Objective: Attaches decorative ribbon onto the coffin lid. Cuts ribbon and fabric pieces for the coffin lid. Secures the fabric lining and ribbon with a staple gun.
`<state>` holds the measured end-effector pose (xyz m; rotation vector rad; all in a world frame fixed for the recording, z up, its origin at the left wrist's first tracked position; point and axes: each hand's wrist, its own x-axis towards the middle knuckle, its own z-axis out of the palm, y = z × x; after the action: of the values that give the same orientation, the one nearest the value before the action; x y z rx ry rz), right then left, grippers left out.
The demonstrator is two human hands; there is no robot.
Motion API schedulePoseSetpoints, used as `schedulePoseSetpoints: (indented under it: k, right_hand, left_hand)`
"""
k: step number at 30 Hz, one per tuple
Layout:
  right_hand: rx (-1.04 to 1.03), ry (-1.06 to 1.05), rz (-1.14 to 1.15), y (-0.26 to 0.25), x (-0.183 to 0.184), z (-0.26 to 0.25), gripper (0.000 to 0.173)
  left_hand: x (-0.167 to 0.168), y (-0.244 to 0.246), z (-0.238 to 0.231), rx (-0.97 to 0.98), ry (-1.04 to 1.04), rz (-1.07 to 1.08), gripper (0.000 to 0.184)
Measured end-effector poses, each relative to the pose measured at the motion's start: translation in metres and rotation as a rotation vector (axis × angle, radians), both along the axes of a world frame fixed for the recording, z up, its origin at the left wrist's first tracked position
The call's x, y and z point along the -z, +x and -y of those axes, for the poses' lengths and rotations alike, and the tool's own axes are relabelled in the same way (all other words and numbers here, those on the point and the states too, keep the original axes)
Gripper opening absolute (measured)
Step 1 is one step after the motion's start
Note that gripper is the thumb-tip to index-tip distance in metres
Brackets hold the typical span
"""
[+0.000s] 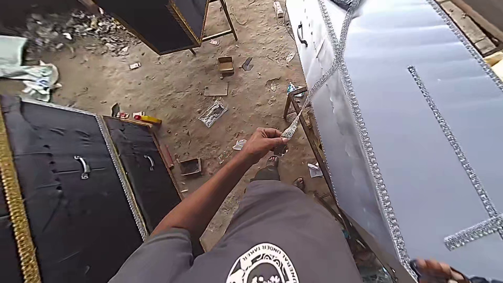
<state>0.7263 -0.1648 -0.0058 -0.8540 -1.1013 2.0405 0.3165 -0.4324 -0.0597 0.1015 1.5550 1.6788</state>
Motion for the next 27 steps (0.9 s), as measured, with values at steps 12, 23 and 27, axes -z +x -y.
schedulePoseSetpoints:
  k: [12,23,27]
  right_hand:
    - [-1.035,0.223,0.321,-0.154,0.010,0.040,0.075]
    - [-1.395,0.486,0.449,-0.244,0.017,0.030,0.078]
    - [-1.422,0.607,0.388,-0.272,0.018,0.034,0.079]
  left_hand:
    - [-0.024,-0.036,0.044,0.042,0.083,0.112,0.008]
    - [-0.024,-0.035,0.058,0.025,0.155,0.164,0.012]
    - [-0.023,-0.034,0.065,0.011,0.152,0.155,0.015]
